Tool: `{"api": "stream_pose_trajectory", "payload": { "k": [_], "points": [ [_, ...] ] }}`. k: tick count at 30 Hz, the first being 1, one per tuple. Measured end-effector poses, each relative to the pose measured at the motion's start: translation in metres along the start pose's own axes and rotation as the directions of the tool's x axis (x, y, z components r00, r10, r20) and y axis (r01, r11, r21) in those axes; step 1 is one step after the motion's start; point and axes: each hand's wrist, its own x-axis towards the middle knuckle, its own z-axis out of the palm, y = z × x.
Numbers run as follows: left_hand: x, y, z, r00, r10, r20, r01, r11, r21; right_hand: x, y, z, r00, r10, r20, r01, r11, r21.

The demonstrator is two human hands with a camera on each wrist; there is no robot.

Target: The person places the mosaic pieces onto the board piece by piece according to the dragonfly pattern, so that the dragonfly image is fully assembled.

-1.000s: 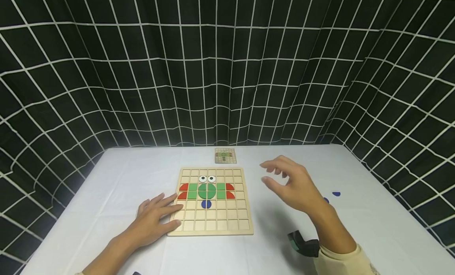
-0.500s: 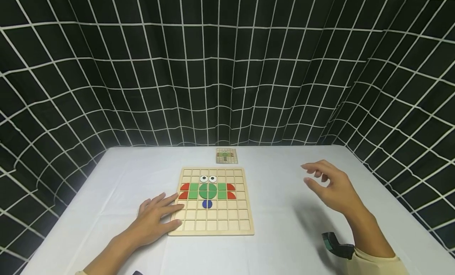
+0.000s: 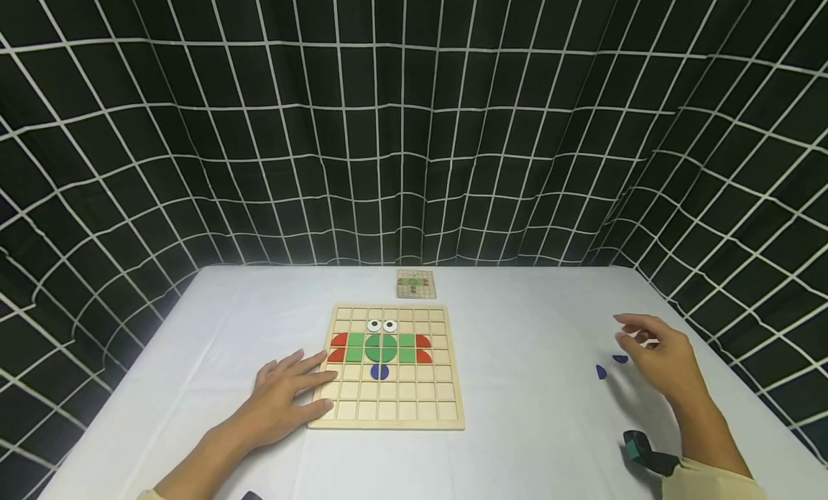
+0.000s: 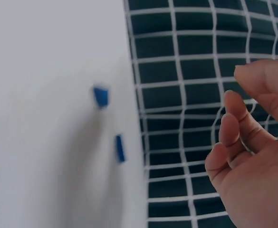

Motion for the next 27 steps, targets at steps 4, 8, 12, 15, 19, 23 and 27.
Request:
{"api": "stream_pose_trajectory", "payload": {
  "k": [4,8,12,15,19,23,27],
  "points": [
    [0.000,0.000,0.001,1.000,0.002,0.003,-0.002,1.000,-0.001,-0.002,0.023,0.002,0.997,0.065,0.034,-0.064,0.997,-0.033],
    [0.000,0.000,0.001,1.000,-0.002,0.008,0.002,1.000,0.004,-0.002,0.038,0.004,0.989,0.106,0.103,-0.099,0.993,-0.068],
    [0.001,0.001,-0.001,1.000,-0.001,0.009,0.001,1.000,0.014,-0.001,0.047,0.007,0.965,0.180,0.192,-0.165,0.982,-0.093],
    [0.002,0.002,-0.001,1.000,0.000,0.012,-0.001,1.000,0.013,-0.003,0.053,0.007,0.946,0.206,0.251,-0.178,0.975,-0.131],
    [0.002,0.002,-0.001,1.000,-0.001,0.012,0.001,1.000,0.013,-0.005,0.056,0.010,0.951,0.159,0.266,-0.120,0.981,-0.155],
    [0.001,0.002,-0.001,1.000,0.001,0.007,-0.001,1.000,0.007,-0.005,0.054,0.013,0.954,0.156,0.256,-0.115,0.979,-0.166],
    [0.001,0.001,-0.001,1.000,0.007,0.000,-0.007,1.000,-0.005,-0.006,0.051,0.014,0.949,0.162,0.270,-0.118,0.978,-0.172]
  ]
}}
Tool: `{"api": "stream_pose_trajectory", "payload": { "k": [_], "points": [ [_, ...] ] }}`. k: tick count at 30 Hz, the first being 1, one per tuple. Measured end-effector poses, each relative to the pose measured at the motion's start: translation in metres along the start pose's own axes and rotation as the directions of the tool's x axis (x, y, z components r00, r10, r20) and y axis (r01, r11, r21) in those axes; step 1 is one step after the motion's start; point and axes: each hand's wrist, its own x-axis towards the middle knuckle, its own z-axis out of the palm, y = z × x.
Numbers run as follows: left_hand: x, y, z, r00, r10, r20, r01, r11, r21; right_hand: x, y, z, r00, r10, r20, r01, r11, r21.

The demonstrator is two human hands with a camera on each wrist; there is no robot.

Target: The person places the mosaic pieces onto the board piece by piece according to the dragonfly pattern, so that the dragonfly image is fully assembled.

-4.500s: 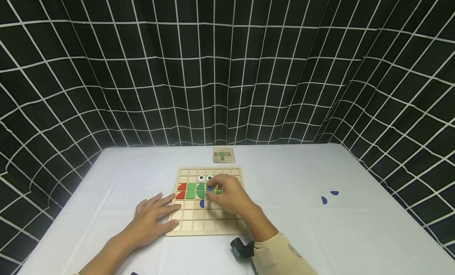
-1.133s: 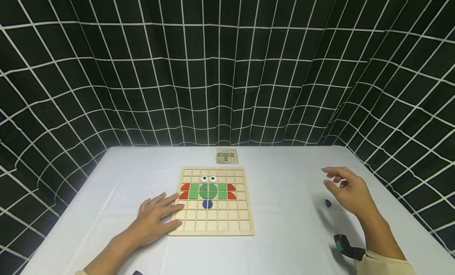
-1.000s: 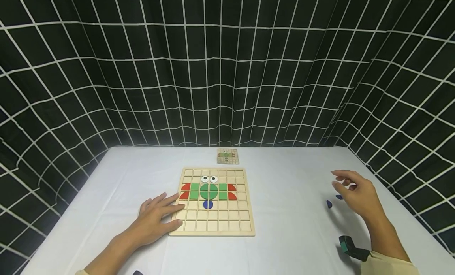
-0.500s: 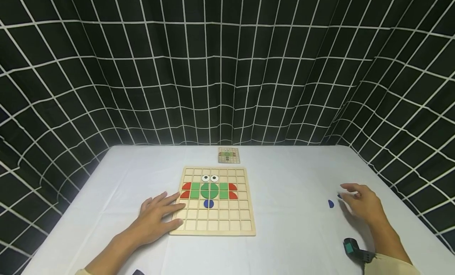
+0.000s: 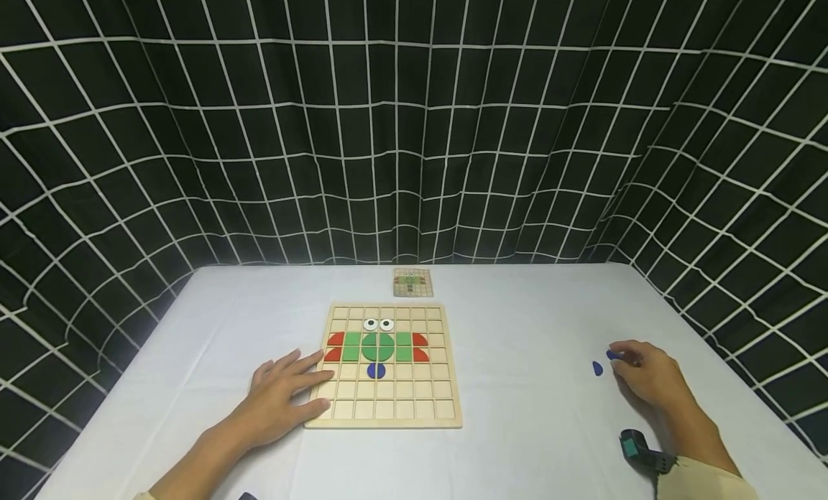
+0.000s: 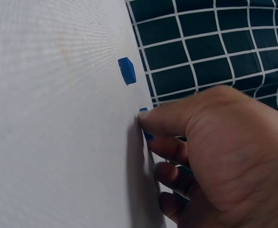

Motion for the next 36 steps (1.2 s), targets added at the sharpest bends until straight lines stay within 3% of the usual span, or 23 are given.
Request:
{"api": "stream_pose_trajectory", "payload": {
  "k": [9,21,29,36],
  "points": [
    [-0.001,0.000,0.000,1.000,0.013,-0.011,-0.013,1.000,0.007,0.000,-0.002,-0.001,0.997,-0.047,0.054,0.047,0.999,-0.005],
    [0.000,0.000,0.000,1.000,0.004,0.007,-0.004,1.000,0.017,0.000,-0.004,-0.002,0.998,0.029,0.063,-0.029,1.000,-0.004],
    [0.000,0.000,-0.001,1.000,0.000,0.001,0.000,1.000,0.012,0.000,-0.007,-0.003,0.992,0.125,-0.016,-0.125,0.992,0.034],
    [-0.001,-0.001,0.001,1.000,0.001,-0.006,-0.001,1.000,0.008,-0.002,-0.023,-0.010,0.989,0.037,-0.144,-0.032,0.999,0.038]
  ]
}}
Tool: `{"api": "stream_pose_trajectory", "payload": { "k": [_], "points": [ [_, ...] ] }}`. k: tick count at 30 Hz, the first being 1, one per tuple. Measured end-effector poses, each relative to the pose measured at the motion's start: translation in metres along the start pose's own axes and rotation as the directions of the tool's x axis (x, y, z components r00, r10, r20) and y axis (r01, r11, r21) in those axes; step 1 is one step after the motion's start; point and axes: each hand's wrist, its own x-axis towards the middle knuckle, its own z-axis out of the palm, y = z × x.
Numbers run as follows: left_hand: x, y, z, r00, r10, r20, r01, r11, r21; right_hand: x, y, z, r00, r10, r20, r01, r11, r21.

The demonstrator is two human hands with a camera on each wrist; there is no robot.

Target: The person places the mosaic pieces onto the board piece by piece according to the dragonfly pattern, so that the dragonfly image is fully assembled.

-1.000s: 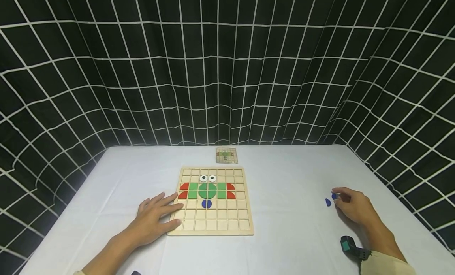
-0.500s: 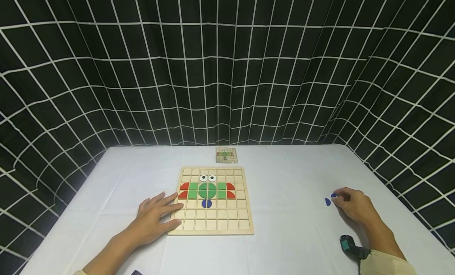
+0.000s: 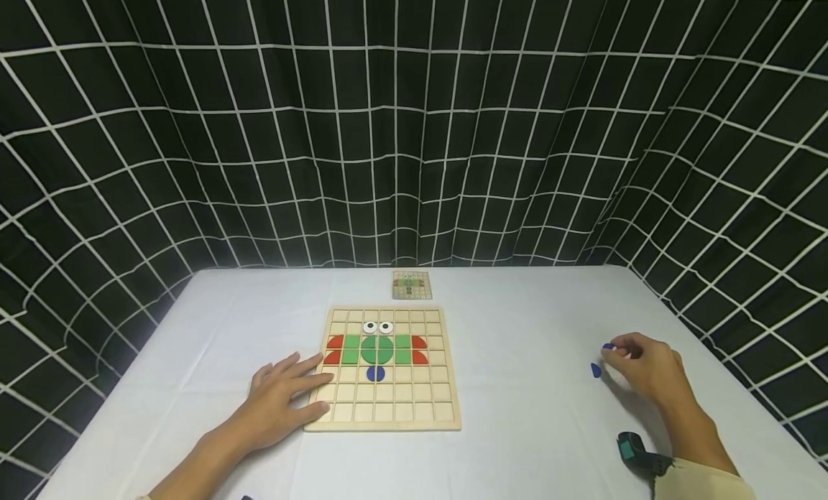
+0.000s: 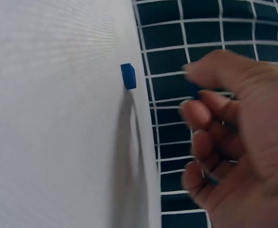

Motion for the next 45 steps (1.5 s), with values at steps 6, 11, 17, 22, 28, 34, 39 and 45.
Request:
{"api": "stream_pose_trajectory", "payload": {
  "k": [6,11,17,22,28,34,39,45],
  "points": [
    [-0.001,0.001,0.002,1.000,-0.002,0.002,0.002,1.000,-0.006,-0.009,-0.028,-0.010,0.994,-0.088,-0.065,0.088,0.996,-0.012],
    [-0.002,0.000,0.002,1.000,-0.006,0.003,0.006,1.000,-0.002,-0.019,-0.060,-0.021,0.968,-0.211,-0.139,0.214,0.977,0.004],
    [-0.002,-0.001,0.002,1.000,-0.004,-0.003,0.004,1.000,-0.006,-0.033,-0.104,-0.023,0.908,-0.371,-0.195,0.390,0.918,0.069],
    [-0.003,-0.001,0.003,1.000,-0.016,0.001,0.016,1.000,-0.007,-0.043,-0.137,-0.016,0.821,-0.524,-0.227,0.558,0.820,0.129],
    [-0.003,0.000,0.004,1.000,-0.008,0.000,0.008,1.000,-0.007,-0.056,-0.170,-0.005,0.724,-0.644,-0.249,0.689,0.694,0.208],
    [-0.002,0.001,0.002,1.000,-0.005,-0.014,0.005,1.000,0.000,-0.065,-0.203,0.012,0.675,-0.710,-0.201,0.734,0.620,0.277],
    [-0.001,0.002,0.001,1.000,-0.011,-0.004,0.011,1.000,0.002,-0.070,-0.226,0.029,0.675,-0.722,-0.152,0.723,0.605,0.334],
    [0.000,0.002,0.000,1.000,-0.004,0.003,0.004,1.000,0.005,-0.071,-0.244,0.056,0.664,-0.740,-0.107,0.707,0.574,0.415]
  ]
}}
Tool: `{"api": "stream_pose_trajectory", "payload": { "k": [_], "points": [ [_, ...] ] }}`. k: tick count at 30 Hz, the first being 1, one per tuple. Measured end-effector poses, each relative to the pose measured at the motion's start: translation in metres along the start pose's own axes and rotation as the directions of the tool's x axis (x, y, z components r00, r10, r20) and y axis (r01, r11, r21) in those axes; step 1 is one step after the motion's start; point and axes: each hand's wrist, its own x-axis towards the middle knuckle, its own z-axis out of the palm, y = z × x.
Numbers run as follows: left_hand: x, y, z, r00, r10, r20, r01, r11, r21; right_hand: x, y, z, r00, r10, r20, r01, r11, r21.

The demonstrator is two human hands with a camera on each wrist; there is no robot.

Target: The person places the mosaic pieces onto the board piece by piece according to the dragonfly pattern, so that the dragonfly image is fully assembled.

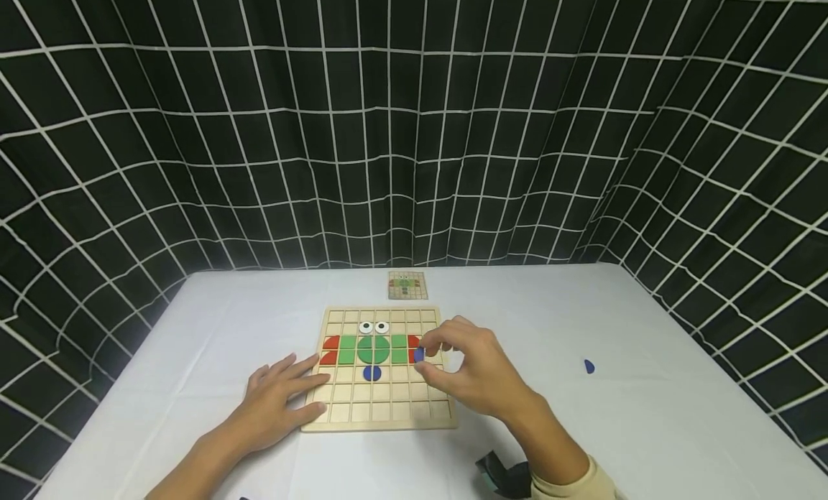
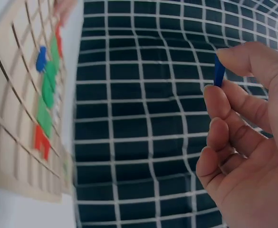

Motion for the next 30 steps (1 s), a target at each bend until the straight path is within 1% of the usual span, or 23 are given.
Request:
{"api": "stream_pose_trajectory", "payload": {
  "k": [4,8,11,14,17,20,23,27,30],
  "points": [
    [0.001,-0.001,0.000,1.000,-0.004,-0.006,0.004,1.000,0.001,0.008,0.001,0.022,0.998,0.036,0.053,-0.038,0.998,0.047],
    [0.001,-0.002,0.001,1.000,-0.003,-0.009,0.003,1.000,0.005,0.014,0.001,0.044,0.988,0.105,0.116,-0.112,0.992,0.056],
    [0.001,-0.003,0.002,1.000,-0.006,-0.005,0.006,1.000,0.000,0.015,0.005,0.061,0.973,0.164,0.160,-0.176,0.982,0.062],
    [0.000,-0.002,0.002,1.000,-0.007,-0.002,0.007,1.000,-0.004,0.014,0.009,0.076,0.951,0.227,0.210,-0.247,0.966,0.075],
    [0.000,-0.003,0.002,1.000,0.001,-0.006,-0.001,1.000,-0.005,0.012,0.014,0.089,0.935,0.254,0.246,-0.284,0.954,0.095],
    [0.000,-0.002,0.001,1.000,0.011,-0.006,-0.011,1.000,0.000,0.009,0.019,0.097,0.931,0.255,0.259,-0.292,0.949,0.116],
    [0.001,-0.002,0.001,1.000,0.000,0.003,0.000,1.000,-0.001,0.007,0.021,0.103,0.928,0.266,0.262,-0.303,0.946,0.111],
    [0.001,0.000,0.000,1.000,-0.011,0.021,0.011,1.000,0.007,0.003,0.022,0.106,0.905,0.308,0.294,-0.346,0.934,0.086],
    [0.001,0.000,-0.001,1.000,-0.005,0.025,0.004,1.000,0.016,0.002,0.023,0.108,0.883,0.341,0.323,-0.379,0.923,0.060]
  ]
}}
